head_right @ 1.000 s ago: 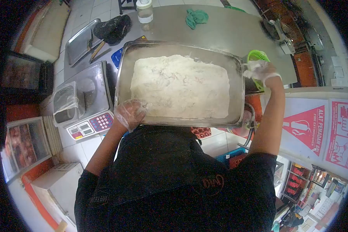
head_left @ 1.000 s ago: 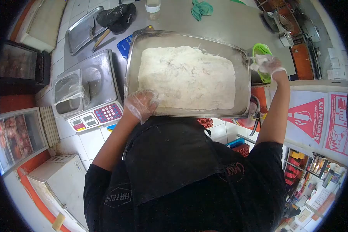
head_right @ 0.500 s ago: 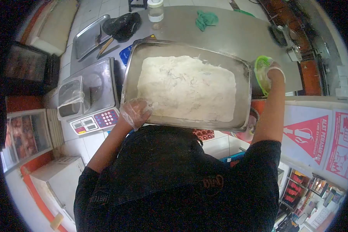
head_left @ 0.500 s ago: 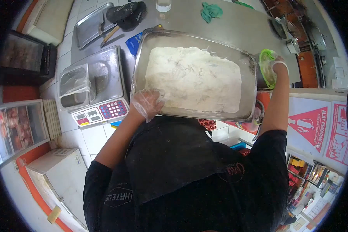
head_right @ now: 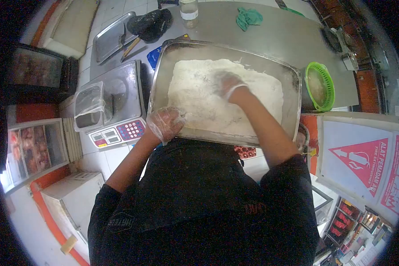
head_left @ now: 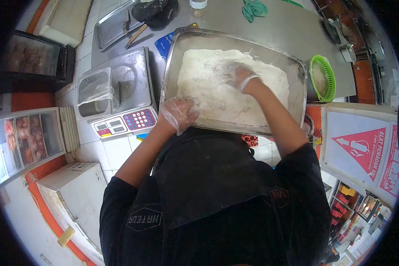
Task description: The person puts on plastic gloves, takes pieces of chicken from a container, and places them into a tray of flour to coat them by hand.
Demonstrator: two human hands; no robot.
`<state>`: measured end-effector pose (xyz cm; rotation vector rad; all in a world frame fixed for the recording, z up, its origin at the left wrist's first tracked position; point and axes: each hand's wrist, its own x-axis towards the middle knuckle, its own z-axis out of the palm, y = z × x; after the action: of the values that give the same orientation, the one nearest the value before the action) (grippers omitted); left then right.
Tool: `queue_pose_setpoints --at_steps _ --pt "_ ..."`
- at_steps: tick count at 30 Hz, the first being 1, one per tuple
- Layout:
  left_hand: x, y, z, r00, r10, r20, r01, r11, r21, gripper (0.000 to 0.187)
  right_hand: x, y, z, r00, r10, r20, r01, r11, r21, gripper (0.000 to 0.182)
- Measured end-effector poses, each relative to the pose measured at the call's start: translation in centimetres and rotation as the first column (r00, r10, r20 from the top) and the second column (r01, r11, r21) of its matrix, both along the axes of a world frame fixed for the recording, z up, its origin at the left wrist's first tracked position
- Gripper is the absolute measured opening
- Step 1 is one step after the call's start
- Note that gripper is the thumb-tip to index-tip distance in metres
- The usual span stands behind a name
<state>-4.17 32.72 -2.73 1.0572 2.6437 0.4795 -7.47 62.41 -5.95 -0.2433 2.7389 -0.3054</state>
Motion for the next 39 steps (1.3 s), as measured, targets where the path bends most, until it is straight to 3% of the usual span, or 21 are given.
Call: queue_pose_setpoints --at_steps 3,5,7,8,10,11,13,14,15,17,21,27,29,30,32,35,37,39 --pt "0.0 -0.1 -0.2 0.999 -0.003 -0.032 0.004 0.999 0.053 0.035 -0.6 -2.2 -3.5 0.988 0.105 -0.113 -0.091 0.988 0.125 0.047" --pt "-0.1 0.0 0.7 1.000 0.004 0.022 -0.004 1.000 0.020 0.035 -1.5 -3.3 -3.6 0.992 0.097 -0.077 -0.085 0.985 0.150 0.041" --pt "-0.1 -0.2 0.0 1.000 -0.004 -0.003 0.004 1.000 0.006 0.034 -1.9 -3.4 -3.4 0.991 -0.049 0.121 0.041 0.997 0.070 0.037" --pt "-0.1 -0.3 -0.6 0.999 -0.021 -0.028 0.020 1.000 -0.003 0.034 -1.8 -3.5 -1.6 0.991 -0.042 0.124 0.033 0.997 0.071 0.037" --pt "0.1 -0.6 -2.2 0.997 -0.020 -0.071 0.023 0.999 0.039 0.029 -1.6 -2.5 2.0 0.947 -0.001 0.321 -0.029 0.995 0.090 0.036" --pt "0.1 -0.6 -2.1 0.993 -0.025 -0.116 0.034 0.996 0.078 0.025 -1.6 -1.3 1.1 0.946 0.006 0.323 -0.038 0.995 0.093 0.036" --pt "0.1 -0.5 -1.1 0.997 -0.007 -0.082 0.012 0.998 0.062 0.023 -1.3 1.5 -1.5 0.995 0.096 0.019 -0.096 0.995 0.007 0.040" --pt "0.1 -0.4 -0.5 0.999 0.002 -0.053 0.000 0.999 0.043 0.022 -1.5 1.5 0.0 0.995 -0.022 0.095 0.018 0.999 0.039 0.046" --pt "0.1 -0.6 -1.2 0.999 0.005 -0.053 -0.002 0.999 0.043 0.022 -1.5 1.6 1.6 0.995 -0.020 0.095 0.016 0.999 0.039 0.046" --pt "0.0 -0.8 -2.7 0.983 -0.066 -0.171 0.088 0.988 0.126 0.020 -1.3 1.3 4.9 0.941 -0.211 0.264 0.257 0.954 -0.153 0.052" --pt "0.0 -0.9 -3.1 0.983 -0.099 -0.152 0.110 0.992 0.066 0.019 -0.6 4.5 2.8 0.970 -0.233 0.066 0.241 0.955 -0.172 0.048" --pt "-0.1 -0.7 -3.0 0.987 -0.086 -0.139 0.094 0.994 0.048 0.017 -0.1 5.5 2.2 0.946 -0.311 0.088 0.310 0.950 0.028 0.044" --pt "-0.2 -0.7 -2.6 0.995 -0.090 -0.052 0.094 0.992 0.079 0.034 0.6 6.0 -1.3 0.997 -0.068 -0.025 0.073 0.934 0.349 0.044" --pt "-0.2 -0.6 -2.3 0.994 -0.092 -0.053 0.096 0.992 0.079 0.034 1.1 6.0 -3.1 0.997 -0.070 -0.026 0.075 0.934 0.350 0.044" --pt "-0.1 -0.6 -1.7 0.997 -0.049 -0.057 0.054 0.995 0.089 0.034 2.1 4.7 -4.6 0.986 0.064 0.153 -0.118 0.918 0.379 0.046" --pt "0.1 -0.8 -2.8 0.985 -0.076 -0.154 0.089 0.992 0.085 0.019 2.7 0.6 0.4 0.991 -0.011 0.130 -0.027 0.958 0.287 0.044" --pt "0.1 -0.8 -2.9 0.990 -0.075 -0.122 0.083 0.995 0.061 0.019 3.2 2.1 -3.8 0.998 0.004 0.058 -0.022 0.953 0.303 0.043" --pt "0.0 -0.6 -2.5 0.992 -0.079 -0.095 0.083 0.996 0.041 0.020 3.2 2.4 -4.2 1.000 0.015 -0.018 -0.009 0.947 0.323 0.043"
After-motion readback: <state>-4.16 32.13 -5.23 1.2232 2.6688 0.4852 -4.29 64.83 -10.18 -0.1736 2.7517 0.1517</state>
